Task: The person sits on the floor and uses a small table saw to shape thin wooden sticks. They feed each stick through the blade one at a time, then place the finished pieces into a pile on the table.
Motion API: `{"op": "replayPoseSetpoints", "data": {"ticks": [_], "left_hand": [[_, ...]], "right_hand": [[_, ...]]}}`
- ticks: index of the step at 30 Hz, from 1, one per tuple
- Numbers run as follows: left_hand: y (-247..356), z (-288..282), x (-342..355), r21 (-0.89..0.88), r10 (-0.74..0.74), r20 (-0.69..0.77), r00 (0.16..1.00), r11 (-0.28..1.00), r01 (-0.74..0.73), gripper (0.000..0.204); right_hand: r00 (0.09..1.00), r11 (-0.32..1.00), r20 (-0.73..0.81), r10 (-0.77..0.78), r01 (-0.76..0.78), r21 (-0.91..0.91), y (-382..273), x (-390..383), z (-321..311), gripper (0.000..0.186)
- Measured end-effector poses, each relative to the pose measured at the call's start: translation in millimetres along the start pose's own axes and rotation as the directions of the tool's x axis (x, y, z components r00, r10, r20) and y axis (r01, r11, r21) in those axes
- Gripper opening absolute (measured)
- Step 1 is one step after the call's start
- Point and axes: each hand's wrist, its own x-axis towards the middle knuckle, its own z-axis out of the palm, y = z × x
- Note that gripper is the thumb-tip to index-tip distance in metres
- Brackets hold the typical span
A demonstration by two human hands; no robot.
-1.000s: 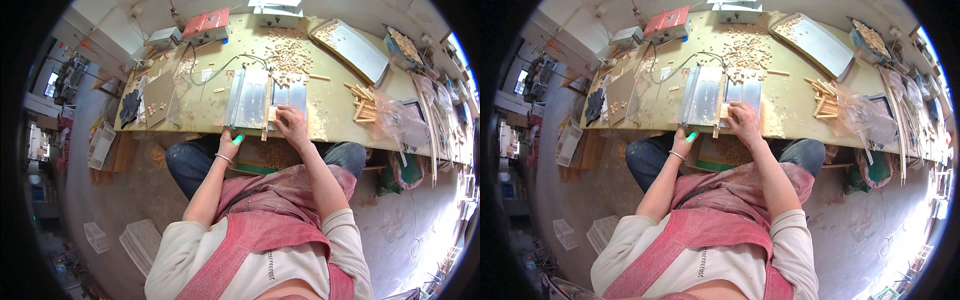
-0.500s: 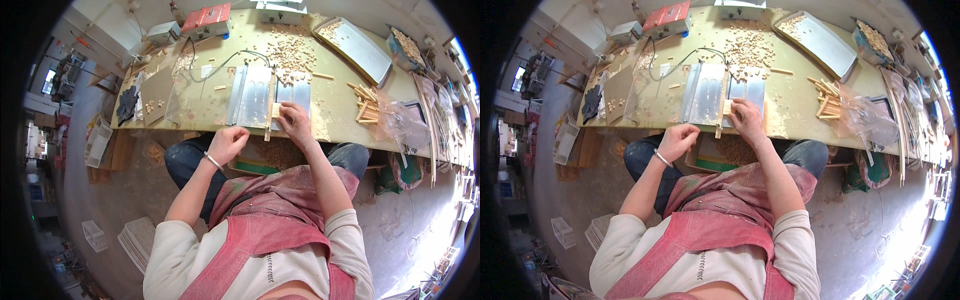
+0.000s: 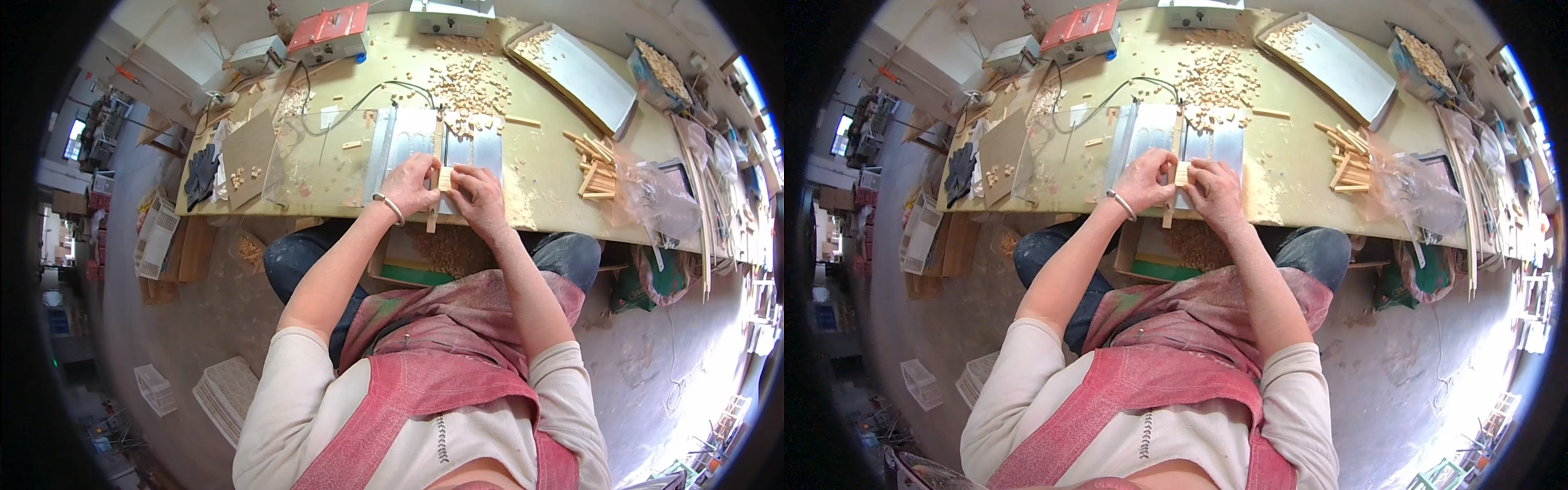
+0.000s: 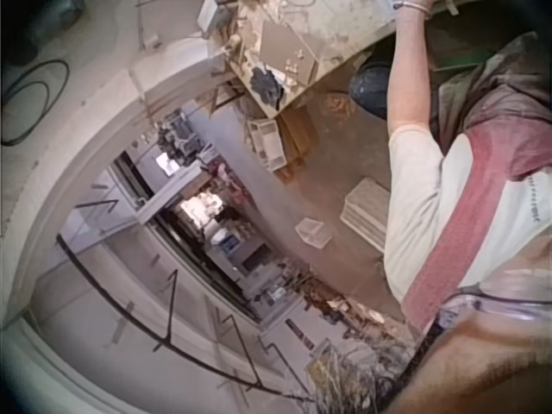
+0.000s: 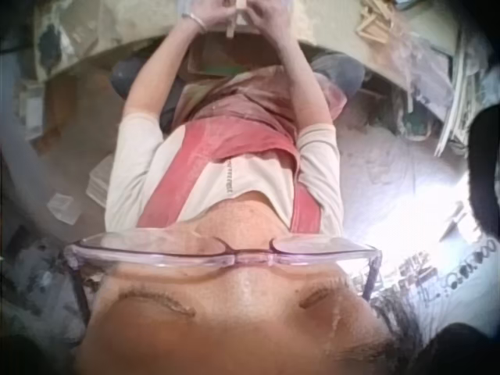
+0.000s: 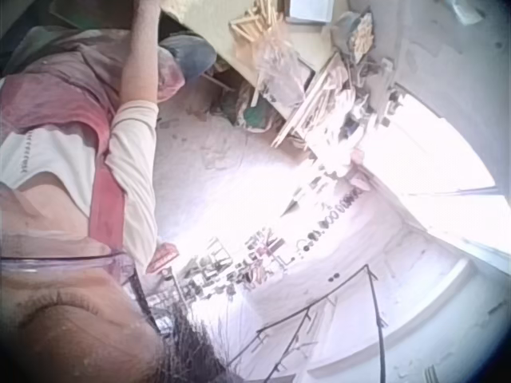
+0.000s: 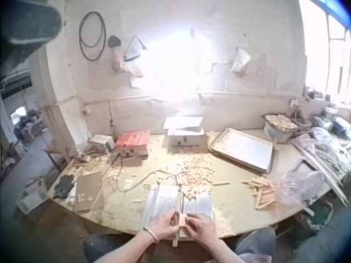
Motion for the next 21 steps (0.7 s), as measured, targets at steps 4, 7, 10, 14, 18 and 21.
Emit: {"op": "replayPoseSetpoints", "data": {"ticks": [4,7,10,14,18,21], "left_hand": [[0,0,2,0.039,0.021,-0.007,1.0,0.999,-0.021,0.041],[2,-5,5,0.004,0.005,0.025,1.0,1.0,-0.005,0.041],[0,-7,8,0.012,-0.003,0.043,0.999,1.0,0.002,0.041],[-3,-7,15,0.0,-0.018,0.032,0.999,1.0,0.018,0.043],[-10,-5,19,-0.021,-0.021,0.009,1.0,1.0,0.021,0.044],[-14,-3,24,-0.027,-0.009,-0.019,1.0,1.0,0.008,0.044]], "right_hand": [[0.996,0.997,0.068,-0.055,0.051,0.063,13,2,-6,0.027],[0.995,0.995,0.089,-0.053,0.045,0.088,16,6,-7,0.026],[0.996,0.996,0.082,-0.044,0.037,0.084,12,8,-7,0.024],[0.997,0.996,0.064,-0.05,0.046,0.073,12,15,-6,0.022],[0.997,0.997,0.066,-0.044,0.039,0.071,17,20,-2,0.02],[0.994,0.999,0.113,-0.005,0.0,0.044,19,24,-5,0.026]]}}
